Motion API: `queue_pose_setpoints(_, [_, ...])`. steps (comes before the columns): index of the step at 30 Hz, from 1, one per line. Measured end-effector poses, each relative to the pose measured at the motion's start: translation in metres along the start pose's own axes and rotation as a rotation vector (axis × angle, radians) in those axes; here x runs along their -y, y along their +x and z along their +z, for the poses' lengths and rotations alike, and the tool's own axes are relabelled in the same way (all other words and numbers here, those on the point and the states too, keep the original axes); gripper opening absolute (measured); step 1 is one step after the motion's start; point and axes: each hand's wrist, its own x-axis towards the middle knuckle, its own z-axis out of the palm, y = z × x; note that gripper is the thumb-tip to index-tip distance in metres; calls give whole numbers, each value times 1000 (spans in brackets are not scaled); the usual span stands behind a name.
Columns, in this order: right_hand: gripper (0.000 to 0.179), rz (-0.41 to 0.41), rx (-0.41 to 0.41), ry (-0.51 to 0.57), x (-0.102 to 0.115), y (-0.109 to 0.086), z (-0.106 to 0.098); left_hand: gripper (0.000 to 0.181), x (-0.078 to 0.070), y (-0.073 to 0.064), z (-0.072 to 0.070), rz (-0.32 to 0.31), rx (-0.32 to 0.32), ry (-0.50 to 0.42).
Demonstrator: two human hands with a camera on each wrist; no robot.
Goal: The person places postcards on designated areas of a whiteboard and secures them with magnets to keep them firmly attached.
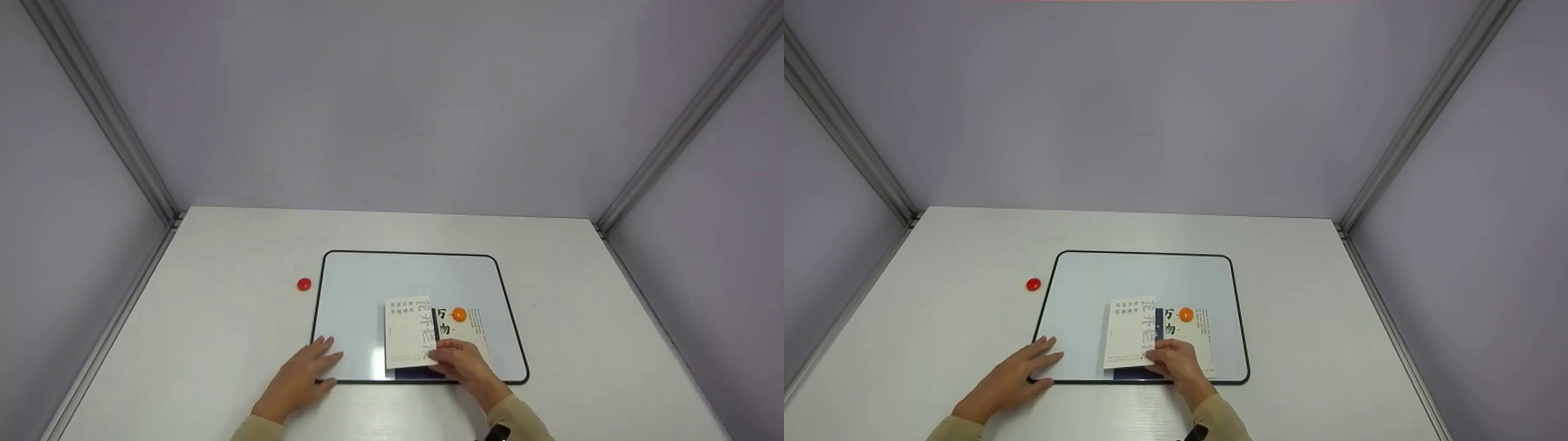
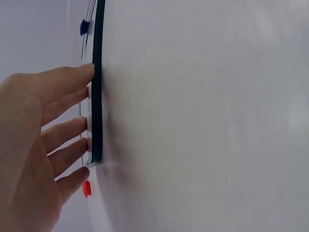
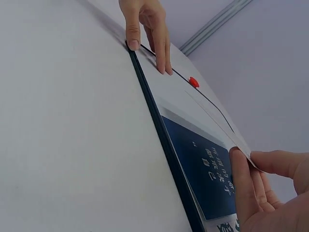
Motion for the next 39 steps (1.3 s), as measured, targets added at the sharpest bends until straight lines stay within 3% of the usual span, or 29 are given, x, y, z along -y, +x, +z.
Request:
queue_pose_setpoints(12, [31,6,38,-44,-4,1,19,45,-2,0,2,7,-24,61])
queue_pose_setpoints(23, [21,-14,80,-16,-11,4,35,45,-7,1,0,-37,29,65])
queue_pose_setpoints(39, [25,-32,39,-57,-10,3,56,46,-6,2,-1,-53,39,40])
